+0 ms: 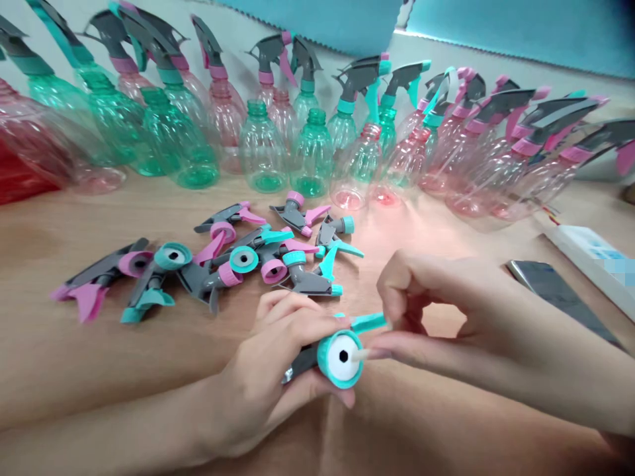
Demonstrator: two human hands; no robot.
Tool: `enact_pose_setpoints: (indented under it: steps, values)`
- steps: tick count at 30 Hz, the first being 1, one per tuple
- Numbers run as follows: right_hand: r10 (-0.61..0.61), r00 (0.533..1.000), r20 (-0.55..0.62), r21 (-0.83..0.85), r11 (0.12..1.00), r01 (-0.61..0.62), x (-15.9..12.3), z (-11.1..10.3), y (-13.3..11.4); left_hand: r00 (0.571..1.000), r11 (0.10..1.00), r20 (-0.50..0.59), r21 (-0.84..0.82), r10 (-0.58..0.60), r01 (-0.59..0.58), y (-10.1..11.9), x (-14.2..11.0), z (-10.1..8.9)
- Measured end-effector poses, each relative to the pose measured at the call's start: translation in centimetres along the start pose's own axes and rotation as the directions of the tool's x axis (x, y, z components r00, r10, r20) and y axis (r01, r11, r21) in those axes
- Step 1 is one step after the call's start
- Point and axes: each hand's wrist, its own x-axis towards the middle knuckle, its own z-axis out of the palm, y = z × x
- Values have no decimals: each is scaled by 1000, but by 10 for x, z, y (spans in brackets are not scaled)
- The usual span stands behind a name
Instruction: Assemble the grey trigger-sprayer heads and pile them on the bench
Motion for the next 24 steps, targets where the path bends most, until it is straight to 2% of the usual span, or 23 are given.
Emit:
enact_pose_setpoints:
  steps: [4, 7, 24]
  values:
    - [-110, 990, 85, -66, 991, 116, 1, -1, 0, 1000, 1000, 7, 5, 12, -12, 0, 0, 0]
    - [-166, 981, 99, -69, 982, 174, 4, 1, 0, 1000, 1000, 21, 10, 14, -14, 1, 1, -1]
    - [-243, 966, 89, -137, 958, 254, -1, 6, -4, 1000, 999, 27, 43, 15, -16, -1, 1, 0]
